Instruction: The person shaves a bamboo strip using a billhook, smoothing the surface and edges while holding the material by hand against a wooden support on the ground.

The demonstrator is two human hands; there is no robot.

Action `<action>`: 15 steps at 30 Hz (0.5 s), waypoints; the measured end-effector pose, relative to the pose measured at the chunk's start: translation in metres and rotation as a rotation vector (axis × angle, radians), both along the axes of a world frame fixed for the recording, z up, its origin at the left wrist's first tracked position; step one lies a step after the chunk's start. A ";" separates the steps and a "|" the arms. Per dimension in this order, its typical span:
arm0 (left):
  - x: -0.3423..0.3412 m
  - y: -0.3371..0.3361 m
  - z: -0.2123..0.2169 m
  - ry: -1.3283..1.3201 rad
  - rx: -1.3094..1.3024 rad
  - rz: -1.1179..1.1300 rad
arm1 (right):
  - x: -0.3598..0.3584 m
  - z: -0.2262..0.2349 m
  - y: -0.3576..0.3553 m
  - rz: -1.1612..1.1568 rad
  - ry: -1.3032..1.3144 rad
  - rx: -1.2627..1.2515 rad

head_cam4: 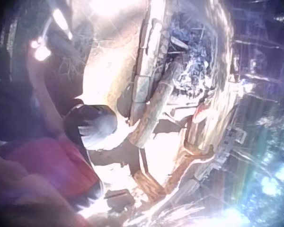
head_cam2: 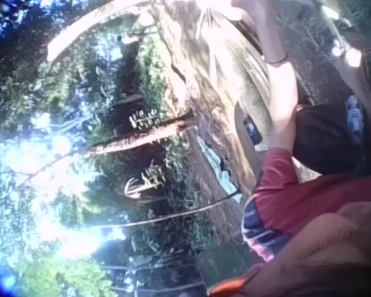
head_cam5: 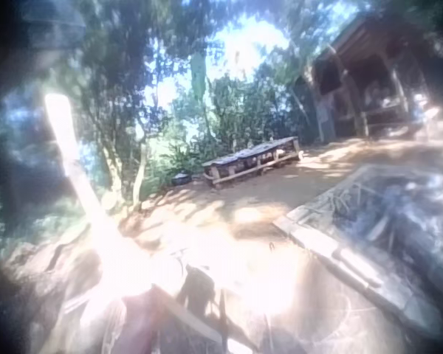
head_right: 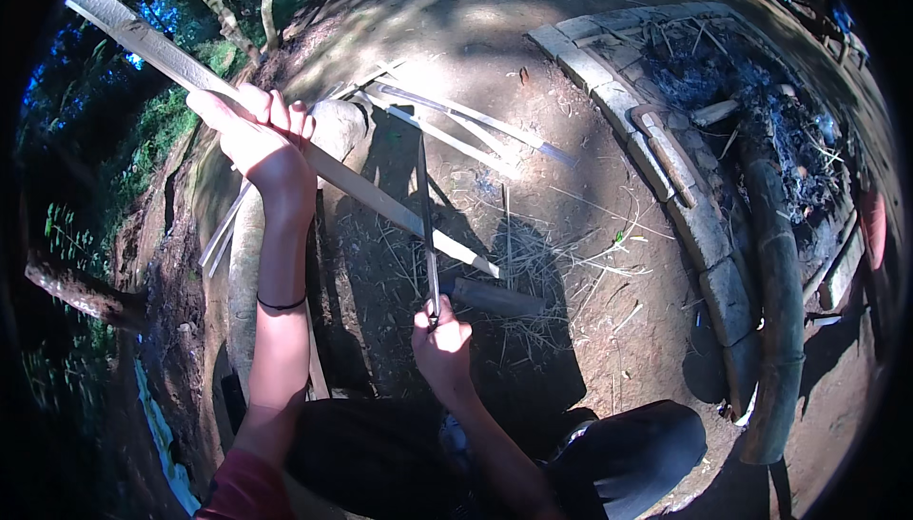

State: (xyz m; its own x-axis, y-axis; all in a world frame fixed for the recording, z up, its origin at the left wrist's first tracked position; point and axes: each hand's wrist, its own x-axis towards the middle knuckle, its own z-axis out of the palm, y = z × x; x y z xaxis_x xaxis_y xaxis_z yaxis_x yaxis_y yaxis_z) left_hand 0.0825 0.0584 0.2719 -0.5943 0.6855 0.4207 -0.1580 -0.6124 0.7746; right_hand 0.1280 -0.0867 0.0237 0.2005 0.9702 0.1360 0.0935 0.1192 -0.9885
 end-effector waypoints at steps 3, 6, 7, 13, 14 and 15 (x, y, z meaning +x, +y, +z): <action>-0.003 0.001 -0.003 0.085 0.001 -0.047 | -0.002 -0.031 0.006 -0.005 -0.159 -0.223; -0.023 0.004 0.000 0.066 0.016 -0.059 | 0.007 -0.070 0.017 -0.002 -0.180 -0.325; -0.030 0.009 -0.005 0.054 0.011 -0.058 | 0.016 -0.076 0.015 -0.005 -0.185 -0.341; 0.001 -0.002 0.005 0.051 -0.061 0.209 | -0.001 0.011 -0.001 -0.027 -0.053 0.081; -0.006 0.002 0.001 0.071 -0.048 0.185 | -0.002 0.012 -0.003 -0.020 -0.080 0.087; -0.009 0.002 -0.002 0.045 -0.050 0.151 | -0.006 -0.002 -0.004 -0.032 -0.168 -0.044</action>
State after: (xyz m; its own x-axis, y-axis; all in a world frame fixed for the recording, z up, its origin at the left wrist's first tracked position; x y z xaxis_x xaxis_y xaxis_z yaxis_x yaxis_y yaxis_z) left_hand 0.0733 0.0600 0.2703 -0.6731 0.6107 0.4171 -0.0317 -0.5873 0.8088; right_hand 0.1220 -0.0905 0.0217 0.2098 0.9694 0.1278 0.2609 0.0704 -0.9628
